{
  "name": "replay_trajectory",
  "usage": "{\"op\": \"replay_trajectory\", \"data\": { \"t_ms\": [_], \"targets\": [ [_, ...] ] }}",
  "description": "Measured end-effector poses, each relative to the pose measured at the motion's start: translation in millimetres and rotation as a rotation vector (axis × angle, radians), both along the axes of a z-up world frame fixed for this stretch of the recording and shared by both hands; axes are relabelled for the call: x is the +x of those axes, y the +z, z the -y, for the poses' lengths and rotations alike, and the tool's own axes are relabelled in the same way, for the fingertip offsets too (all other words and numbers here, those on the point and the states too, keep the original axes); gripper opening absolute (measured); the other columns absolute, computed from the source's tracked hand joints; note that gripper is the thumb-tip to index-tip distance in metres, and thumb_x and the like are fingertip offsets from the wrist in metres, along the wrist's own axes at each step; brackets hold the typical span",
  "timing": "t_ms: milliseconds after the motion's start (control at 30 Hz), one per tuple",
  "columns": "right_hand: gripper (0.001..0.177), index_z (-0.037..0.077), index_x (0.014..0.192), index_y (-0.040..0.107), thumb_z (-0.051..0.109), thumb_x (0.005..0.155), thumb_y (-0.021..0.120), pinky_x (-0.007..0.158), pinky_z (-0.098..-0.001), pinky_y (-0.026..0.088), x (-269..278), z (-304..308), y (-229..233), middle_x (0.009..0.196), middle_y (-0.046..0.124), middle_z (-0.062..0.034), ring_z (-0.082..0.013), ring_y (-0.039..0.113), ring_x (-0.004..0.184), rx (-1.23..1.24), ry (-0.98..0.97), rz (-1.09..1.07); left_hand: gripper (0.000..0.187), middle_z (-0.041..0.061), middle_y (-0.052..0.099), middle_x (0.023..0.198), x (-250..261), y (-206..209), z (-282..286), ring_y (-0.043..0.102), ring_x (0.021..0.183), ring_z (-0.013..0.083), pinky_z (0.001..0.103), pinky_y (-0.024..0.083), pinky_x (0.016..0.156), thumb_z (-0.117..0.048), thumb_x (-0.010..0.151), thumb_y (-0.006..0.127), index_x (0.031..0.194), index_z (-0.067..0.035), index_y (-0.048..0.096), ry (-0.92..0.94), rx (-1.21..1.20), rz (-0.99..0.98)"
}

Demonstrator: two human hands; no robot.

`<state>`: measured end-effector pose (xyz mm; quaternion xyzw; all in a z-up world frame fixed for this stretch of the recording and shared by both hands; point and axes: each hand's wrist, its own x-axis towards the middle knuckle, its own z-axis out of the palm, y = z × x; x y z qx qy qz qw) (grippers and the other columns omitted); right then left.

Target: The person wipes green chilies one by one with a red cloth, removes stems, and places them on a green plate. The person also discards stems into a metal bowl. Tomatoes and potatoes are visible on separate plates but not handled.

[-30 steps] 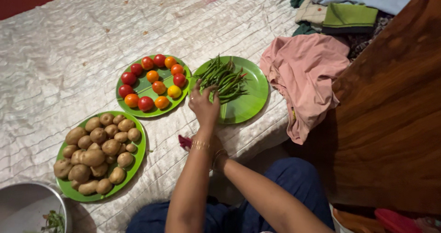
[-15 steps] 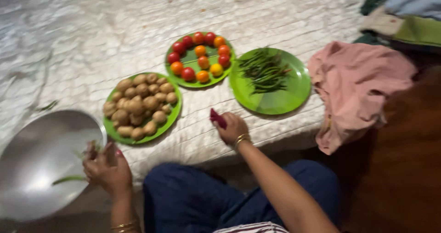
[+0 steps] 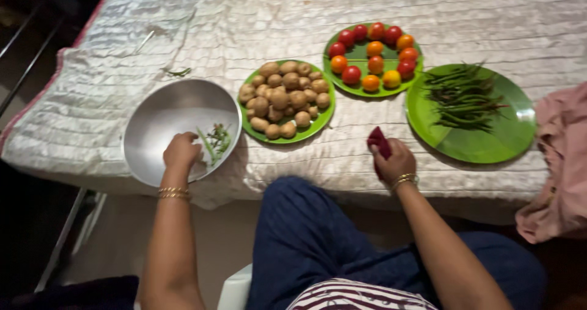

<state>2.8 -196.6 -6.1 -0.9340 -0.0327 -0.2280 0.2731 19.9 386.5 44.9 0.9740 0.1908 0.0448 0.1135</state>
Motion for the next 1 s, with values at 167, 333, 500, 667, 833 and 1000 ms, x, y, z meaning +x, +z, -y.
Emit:
{"op": "replay_trajectory", "data": {
  "t_ms": [167,333,500,667,833,1000],
  "targets": [
    [0.038,0.009,0.098,0.069,0.047,0.092,0.072,0.078,-0.0475,0.053,0.2,-1.1,-4.7,0.094,0.069,-0.0135,-0.0361,0.066,0.087,-0.015,-0.031,0.008,0.042,0.01,0.077,0.11,31.8,-8.9,-15.8,0.072,0.103,0.0322,0.045,0.056,0.086,-0.053,0.087,0.07,0.104,-0.016,0.081,0.11,-0.054,-0.318],
    [0.037,0.009,0.1,0.07,0.045,0.093,0.072,0.08,-0.0473,0.054,-1.1,-6.1,0.3,0.096,0.069,-0.0135,-0.0364,0.067,0.089,-0.047,-0.06,-0.003,0.064,0.011,0.08,0.101,39.6,5.9,-7.9,0.076,0.095,0.0292,0.041,0.058,0.08,-0.07,0.079,0.074,0.092,-0.008,0.083,0.063,-0.023,-0.504],
    [0.037,0.009,0.102,0.069,0.045,0.093,0.072,0.079,-0.0477,0.053,-2.3,-11.6,5.1,0.096,0.069,-0.0137,-0.037,0.066,0.087,-0.07,-0.101,-0.019,0.066,0.009,0.079,0.098,43.7,18.1,-7.4,0.076,0.092,0.0265,0.038,0.057,0.079,-0.071,0.07,0.081,0.09,-0.009,0.082,-0.048,-0.03,-0.569],
    [0.038,0.01,0.098,0.068,0.047,0.092,0.072,0.077,-0.0482,0.053,0.9,-15.2,1.9,0.093,0.068,-0.0127,-0.0369,0.066,0.086,-0.113,-0.159,-0.083,0.047,0.004,0.08,0.098,45.9,20.5,-7.4,0.076,0.093,0.024,0.037,0.056,0.081,-0.056,0.069,0.083,0.093,-0.015,0.084,-0.146,-0.026,-0.659],
    [0.04,0.009,0.099,0.067,0.048,0.09,0.072,0.078,-0.0493,0.053,2.8,-11.5,-4.7,0.093,0.068,-0.0132,-0.0382,0.066,0.087,-0.152,-0.16,-0.079,0.036,0.003,0.081,0.097,37.0,32.3,-10.0,0.077,0.094,0.0232,0.037,0.057,0.082,-0.043,0.074,0.076,0.1,-0.02,0.083,-0.192,-0.034,-0.679],
    [0.042,0.008,0.101,0.067,0.047,0.086,0.072,0.078,-0.0498,0.053,3.1,-14.1,-7.2,0.097,0.069,-0.0148,-0.0394,0.066,0.088,-0.134,-0.15,0.002,0.036,0.006,0.08,0.095,15.3,72.6,-4.5,0.075,0.091,0.0254,0.039,0.056,0.081,-0.044,0.082,0.065,0.101,-0.016,0.078,-0.149,-0.129,-0.35]
  ]
}}
